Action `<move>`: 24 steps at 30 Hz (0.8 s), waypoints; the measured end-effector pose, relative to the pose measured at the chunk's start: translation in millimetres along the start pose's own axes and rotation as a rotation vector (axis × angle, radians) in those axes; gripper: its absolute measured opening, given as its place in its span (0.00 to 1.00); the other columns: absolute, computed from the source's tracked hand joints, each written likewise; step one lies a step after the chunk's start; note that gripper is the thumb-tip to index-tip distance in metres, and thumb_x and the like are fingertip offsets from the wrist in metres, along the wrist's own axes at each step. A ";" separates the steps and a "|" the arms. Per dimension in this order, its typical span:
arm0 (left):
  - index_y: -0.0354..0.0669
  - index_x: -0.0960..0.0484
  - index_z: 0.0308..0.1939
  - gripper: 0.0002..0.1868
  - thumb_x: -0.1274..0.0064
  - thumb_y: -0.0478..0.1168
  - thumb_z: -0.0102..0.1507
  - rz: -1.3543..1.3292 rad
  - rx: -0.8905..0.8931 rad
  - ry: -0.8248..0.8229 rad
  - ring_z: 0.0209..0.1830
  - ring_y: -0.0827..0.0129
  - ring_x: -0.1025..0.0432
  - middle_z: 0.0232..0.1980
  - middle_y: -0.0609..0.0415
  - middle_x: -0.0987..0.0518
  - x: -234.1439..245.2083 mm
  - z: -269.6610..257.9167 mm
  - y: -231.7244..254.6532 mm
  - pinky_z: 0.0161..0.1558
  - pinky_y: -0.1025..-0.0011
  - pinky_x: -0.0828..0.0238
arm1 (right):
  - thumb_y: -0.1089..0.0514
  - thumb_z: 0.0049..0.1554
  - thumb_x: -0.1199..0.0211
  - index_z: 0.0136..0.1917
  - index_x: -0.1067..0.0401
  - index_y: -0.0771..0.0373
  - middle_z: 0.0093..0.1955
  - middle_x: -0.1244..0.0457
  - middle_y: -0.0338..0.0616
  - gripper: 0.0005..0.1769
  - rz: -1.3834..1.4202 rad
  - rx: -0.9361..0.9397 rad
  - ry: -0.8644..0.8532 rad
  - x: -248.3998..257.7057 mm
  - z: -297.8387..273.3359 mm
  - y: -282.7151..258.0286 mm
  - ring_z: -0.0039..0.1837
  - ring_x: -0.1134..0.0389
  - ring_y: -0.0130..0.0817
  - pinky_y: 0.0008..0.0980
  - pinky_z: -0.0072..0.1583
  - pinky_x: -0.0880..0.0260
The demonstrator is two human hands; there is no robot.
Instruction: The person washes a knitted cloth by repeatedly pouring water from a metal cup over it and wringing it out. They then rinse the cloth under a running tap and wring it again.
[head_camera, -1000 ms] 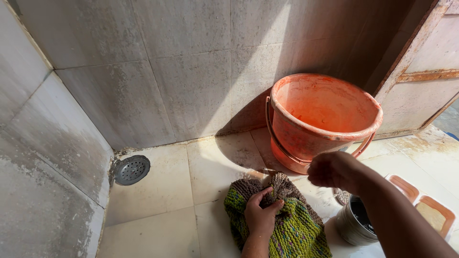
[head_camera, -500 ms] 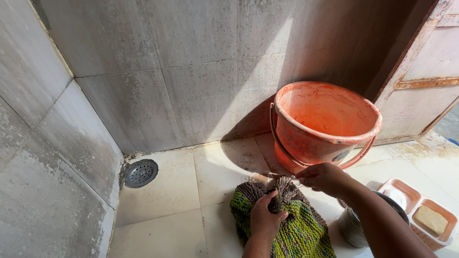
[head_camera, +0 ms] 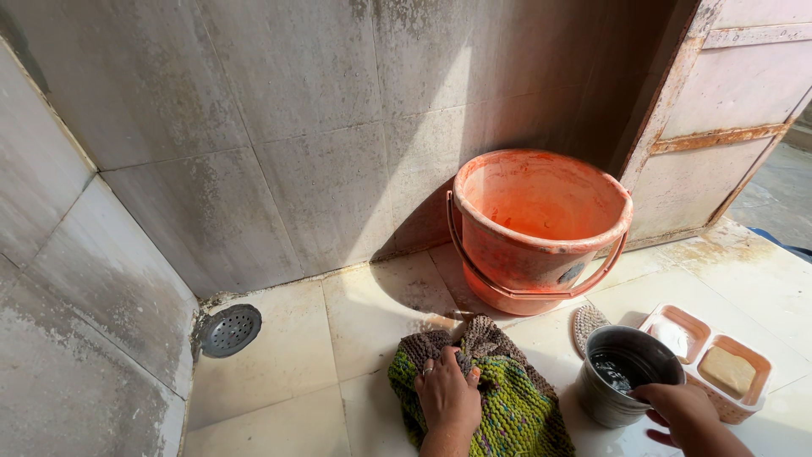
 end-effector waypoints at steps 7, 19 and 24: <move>0.41 0.37 0.63 0.36 0.43 0.61 0.64 0.137 -0.025 -0.040 0.71 0.58 0.41 0.61 0.49 0.26 -12.2 -5.4 -4.9 0.71 0.52 0.60 | 0.76 0.46 0.38 0.34 0.38 0.72 0.36 0.42 0.50 0.09 0.251 0.046 -0.079 -27.1 -37.2 -38.9 0.40 0.34 0.41 0.47 0.48 0.22; 0.64 0.27 0.70 0.54 0.23 0.51 0.39 -0.156 -0.027 -0.212 0.62 0.63 0.27 0.61 0.57 0.19 62.7 14.8 2.4 0.70 0.58 0.46 | 0.71 0.49 0.34 0.52 0.23 0.68 0.40 0.28 0.62 0.16 -0.613 0.642 -0.059 15.4 -315.1 -277.8 0.36 0.24 0.47 0.43 0.40 0.22; 0.45 0.18 0.58 0.37 0.31 0.34 0.42 -0.301 -0.113 -0.052 0.56 0.58 0.22 0.50 0.47 0.15 101.8 -6.8 48.1 0.59 0.63 0.27 | 0.69 0.47 0.31 0.49 0.23 0.67 0.39 0.29 0.53 0.14 -0.622 0.852 0.025 30.4 -391.6 -315.6 0.37 0.26 0.44 0.43 0.40 0.24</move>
Point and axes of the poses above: each hand's wrist, its own z-axis towards the middle knuckle, its own x-axis out of the back of the hand, y = z × x, the point moved 4 cm from there along z, towards the middle knuckle
